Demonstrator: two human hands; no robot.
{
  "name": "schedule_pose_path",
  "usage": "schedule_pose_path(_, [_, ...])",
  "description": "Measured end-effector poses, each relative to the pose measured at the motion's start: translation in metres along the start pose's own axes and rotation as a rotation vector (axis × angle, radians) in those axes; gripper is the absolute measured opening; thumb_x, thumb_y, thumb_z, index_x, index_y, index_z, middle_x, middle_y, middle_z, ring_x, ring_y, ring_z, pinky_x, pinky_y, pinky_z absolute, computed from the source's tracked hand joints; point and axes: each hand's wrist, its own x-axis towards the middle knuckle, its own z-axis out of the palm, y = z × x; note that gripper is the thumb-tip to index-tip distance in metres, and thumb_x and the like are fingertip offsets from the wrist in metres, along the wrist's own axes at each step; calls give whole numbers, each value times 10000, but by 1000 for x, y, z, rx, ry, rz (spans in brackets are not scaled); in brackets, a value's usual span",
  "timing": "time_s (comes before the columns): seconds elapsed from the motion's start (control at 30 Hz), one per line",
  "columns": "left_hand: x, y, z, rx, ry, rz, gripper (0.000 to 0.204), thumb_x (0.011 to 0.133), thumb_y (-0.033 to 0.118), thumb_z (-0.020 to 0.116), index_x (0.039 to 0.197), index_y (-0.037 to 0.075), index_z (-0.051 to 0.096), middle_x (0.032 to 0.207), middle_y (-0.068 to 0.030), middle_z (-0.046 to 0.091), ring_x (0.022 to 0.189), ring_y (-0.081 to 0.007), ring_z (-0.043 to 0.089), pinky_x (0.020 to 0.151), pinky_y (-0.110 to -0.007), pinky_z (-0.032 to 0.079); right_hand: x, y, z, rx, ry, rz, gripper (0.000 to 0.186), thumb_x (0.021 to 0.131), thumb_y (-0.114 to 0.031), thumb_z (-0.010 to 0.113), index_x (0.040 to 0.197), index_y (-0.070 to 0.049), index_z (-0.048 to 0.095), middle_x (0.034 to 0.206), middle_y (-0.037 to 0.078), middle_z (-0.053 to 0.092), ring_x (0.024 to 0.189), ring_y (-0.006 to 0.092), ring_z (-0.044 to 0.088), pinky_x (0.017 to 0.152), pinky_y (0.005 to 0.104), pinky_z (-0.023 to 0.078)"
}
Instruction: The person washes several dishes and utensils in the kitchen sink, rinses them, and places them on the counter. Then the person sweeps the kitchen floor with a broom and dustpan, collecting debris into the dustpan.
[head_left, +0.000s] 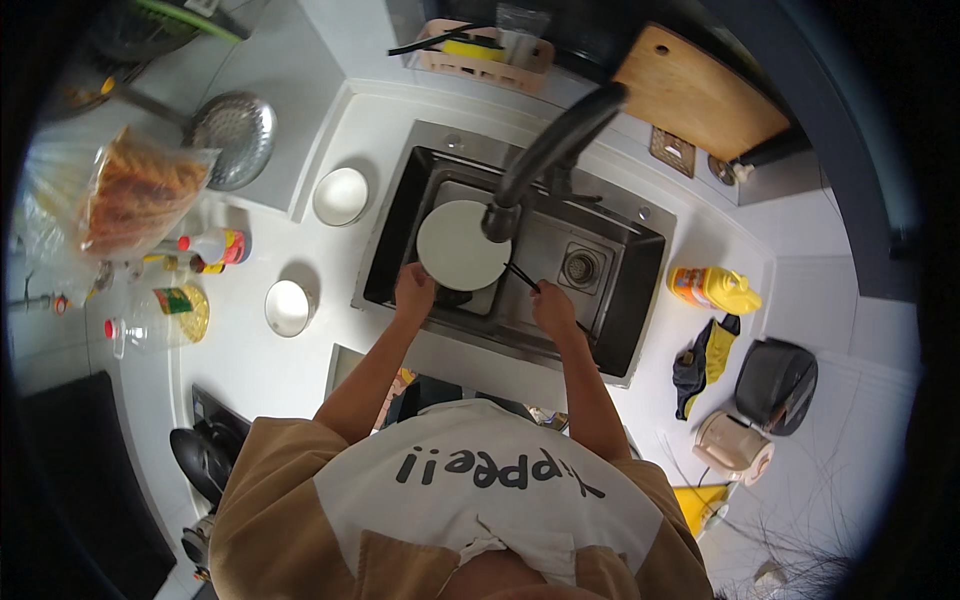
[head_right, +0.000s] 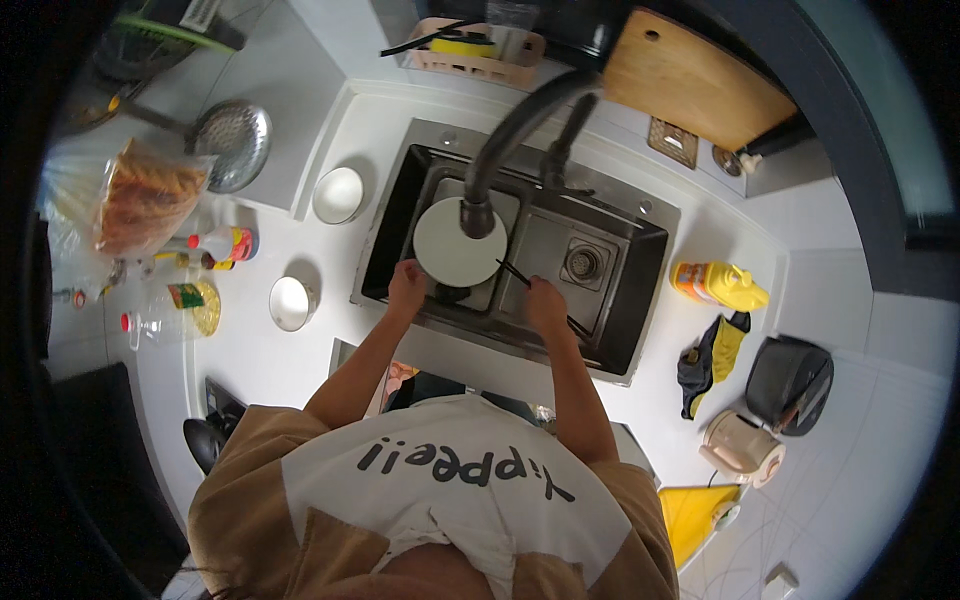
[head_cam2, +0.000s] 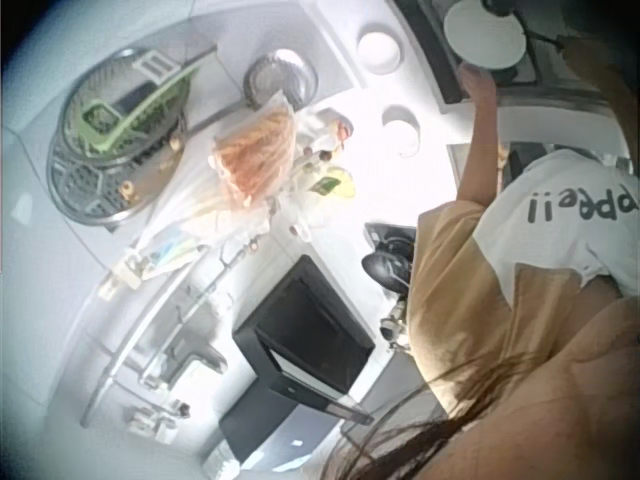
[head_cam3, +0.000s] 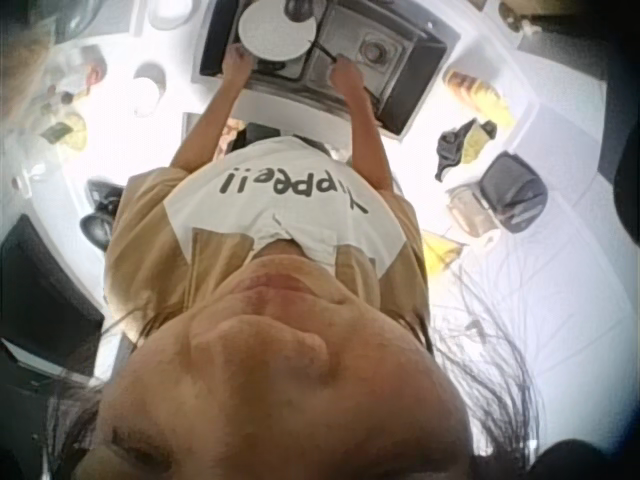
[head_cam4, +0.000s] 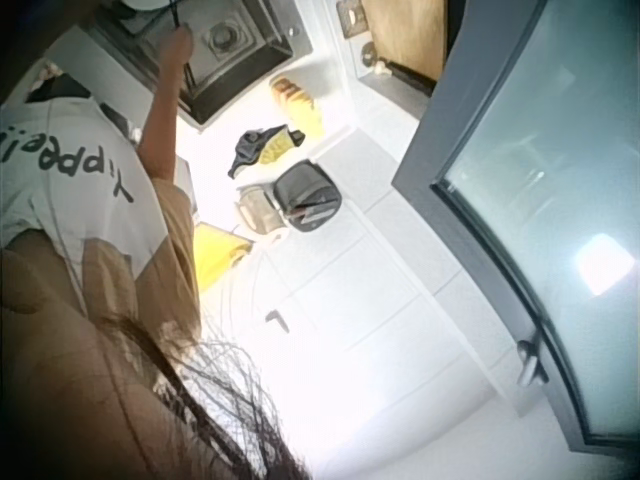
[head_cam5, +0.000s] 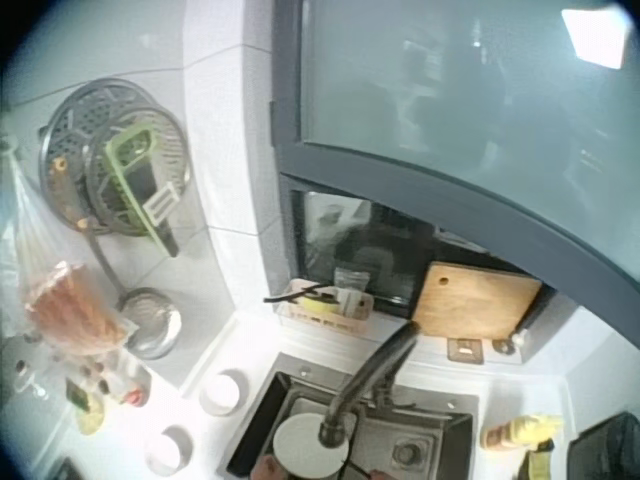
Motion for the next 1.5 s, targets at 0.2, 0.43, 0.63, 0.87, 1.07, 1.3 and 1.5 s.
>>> schedule_pose_path(0.2, [41, -27, 47, -209, -153, -502, 482, 883, 161, 647, 1289, -29, 471, 1054, -179, 630, 794, -278, 669, 651, -385, 544, -28, 32, -8, 104, 100, 56, 155, 930, -105, 504, 1014, -38, 617, 968, 206, 665, 937, 407, 632, 807, 492, 494])
schedule_pose_path(0.43, [59, -36, 58, -473, -202, -634, 497, 886, 94, 616, 1318, -42, 411, 1205, -237, 561, 1018, -350, 640, 720, -424, 627, -53, 51, -8, 140, 169, 120, 147, 904, -91, 546, 1020, -23, 605, 983, 231, 656, 940, 438, 626, 798, 512, 496])
schedule_pose_path(0.63, [71, -36, 51, -405, -311, -663, 459, 910, 76, 575, 1333, -53, 449, 1237, -241, 557, 1064, -380, 636, 751, -429, 645, -66, 51, -4, 184, 211, 122, 132, 886, -70, 542, 993, -31, 608, 972, 228, 659, 930, 444, 627, 786, 521, 499])
schedule_pose_path(0.87, [62, -18, 38, -505, -303, -563, 581, 817, 63, 585, 1363, -39, 415, 1280, -208, 536, 1145, -368, 587, 854, -472, 600, -67, 40, -9, 179, 187, 120, 122, 884, -66, 566, 990, -8, 567, 958, 244, 637, 903, 460, 620, 765, 520, 502])
schedule_pose_path(1.07, [57, 21, -5, -349, -289, -491, 550, 769, 18, 566, 1307, -59, 485, 1192, -217, 588, 1036, -360, 650, 785, -457, 617, -59, 30, -21, 183, 245, 73, 137, 940, -126, 532, 985, -1, 564, 933, 240, 637, 860, 458, 620, 742, 526, 497])
schedule_pose_path(1.3, [41, 39, -49, -361, -316, -420, 525, 728, 69, 590, 1220, -102, 520, 1106, -209, 625, 890, -339, 691, 680, -414, 628, -49, 22, -24, 224, 178, 49, 141, 950, -130, 524, 984, -1, 569, 912, 237, 639, 857, 452, 620, 734, 525, 494])
schedule_pose_path(1.5, [30, 36, -67, -464, -298, -487, 511, 737, 42, 589, 1200, -152, 493, 1100, -265, 607, 872, -375, 694, 656, -416, 637, -46, 20, -25, 216, 181, 10, 125, 938, -112, 534, 987, -5, 576, 905, 235, 639, 858, 450, 619, 737, 515, 494])
